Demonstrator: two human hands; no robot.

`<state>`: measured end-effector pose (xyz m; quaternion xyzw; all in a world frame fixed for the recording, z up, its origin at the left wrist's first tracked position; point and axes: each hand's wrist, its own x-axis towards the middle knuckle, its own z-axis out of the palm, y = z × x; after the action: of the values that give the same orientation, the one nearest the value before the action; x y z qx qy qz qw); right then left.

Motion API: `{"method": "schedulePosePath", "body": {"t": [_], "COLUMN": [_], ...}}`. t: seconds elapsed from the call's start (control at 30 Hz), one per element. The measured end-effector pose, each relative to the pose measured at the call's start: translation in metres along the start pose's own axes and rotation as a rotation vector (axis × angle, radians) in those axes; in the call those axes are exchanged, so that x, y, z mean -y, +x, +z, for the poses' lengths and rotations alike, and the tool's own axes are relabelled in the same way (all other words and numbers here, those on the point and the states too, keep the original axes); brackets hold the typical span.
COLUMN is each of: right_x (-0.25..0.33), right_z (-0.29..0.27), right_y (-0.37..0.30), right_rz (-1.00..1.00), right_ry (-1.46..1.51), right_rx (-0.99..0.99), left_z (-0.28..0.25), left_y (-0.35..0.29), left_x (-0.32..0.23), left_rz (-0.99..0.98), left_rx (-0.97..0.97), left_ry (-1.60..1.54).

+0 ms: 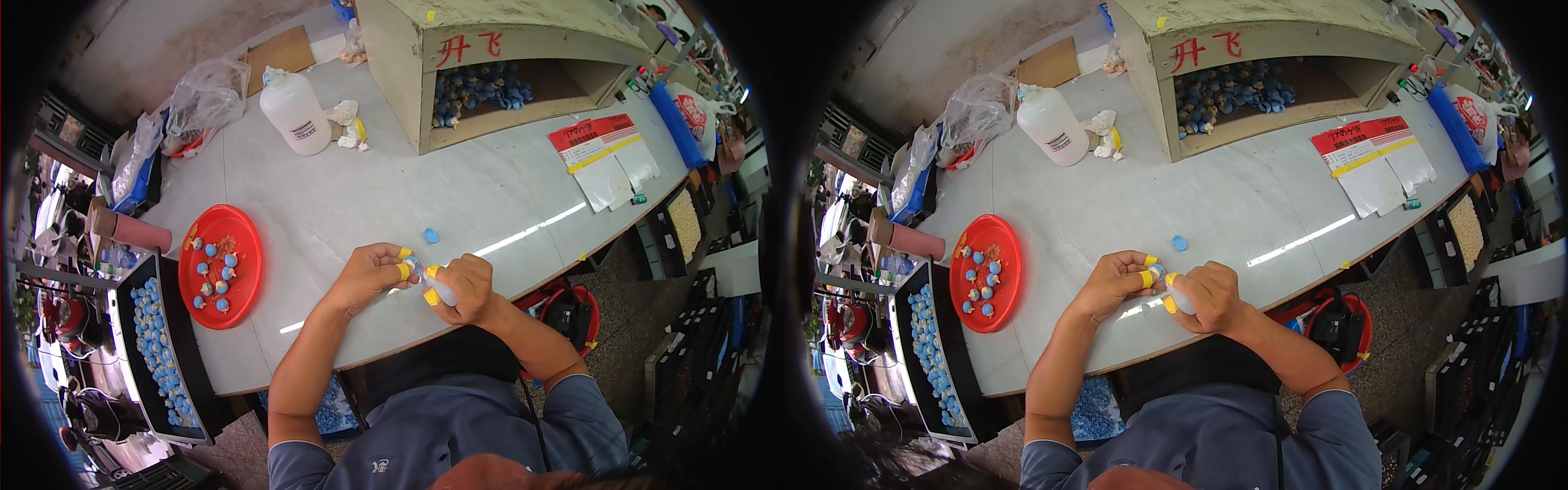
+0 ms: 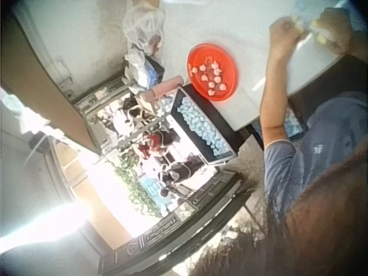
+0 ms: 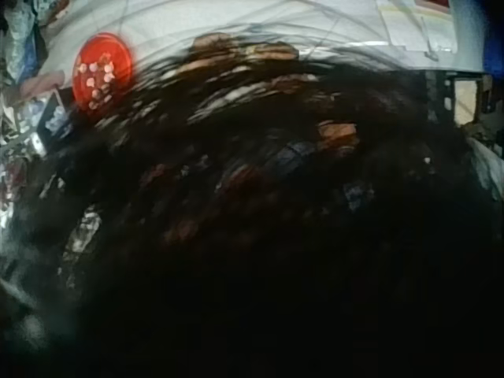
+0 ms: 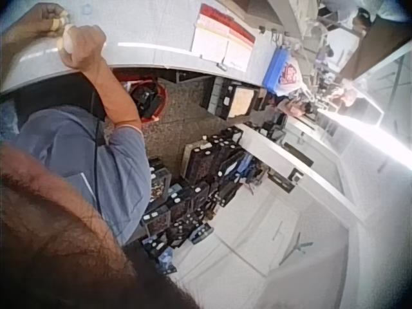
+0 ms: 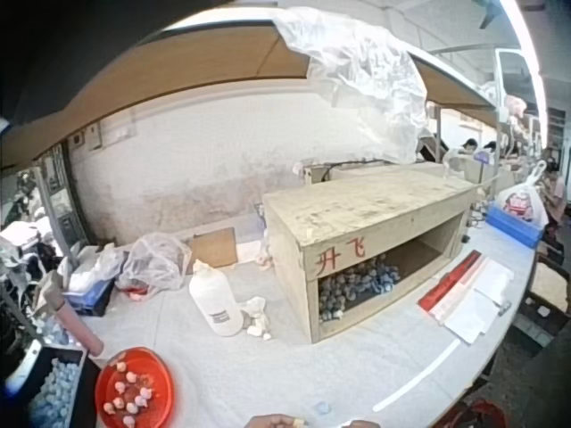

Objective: The person assembles figurines by retrieving components from a box, applying glue with a squeeze bottle, and pressing the parts together by hand.

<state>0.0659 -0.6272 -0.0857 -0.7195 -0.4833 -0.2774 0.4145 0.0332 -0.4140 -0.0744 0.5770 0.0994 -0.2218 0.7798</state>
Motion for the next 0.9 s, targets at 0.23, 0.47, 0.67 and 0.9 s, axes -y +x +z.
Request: {"method": "schedulePosePath", "body": {"t": [0.23, 0.47, 0.67, 0.9], "right_x": [-0.0009, -0.0010, -0.0016, -0.0012], "right_z": [-0.0003, 0.0004, 0.0013, -0.0005], "right_y": [-0.0008, 0.0015, 0.0012, -0.0004], "right_rz": [0.013, 0.027, 0.042, 0.029], "right_ry": [0.027, 0.021, 0.032, 0.040], "right_rx": [0.011, -0.028, -0.014, -0.006], "left_z": [0.0014, 0.0018, 0.0017, 0.0016], "left_y": [-0.0004, -0.0003, 0.0000, 0.0000], "left_x": [-0.0009, 0.0006, 0.0013, 0.0005], "left_rz": [-0.001, 0.007, -0.003, -0.003], "left_rx": [-0.001, 0.006, -0.001, -0.014], "left_ry": [-0.022, 0.000, 0.008, 0.020]}}
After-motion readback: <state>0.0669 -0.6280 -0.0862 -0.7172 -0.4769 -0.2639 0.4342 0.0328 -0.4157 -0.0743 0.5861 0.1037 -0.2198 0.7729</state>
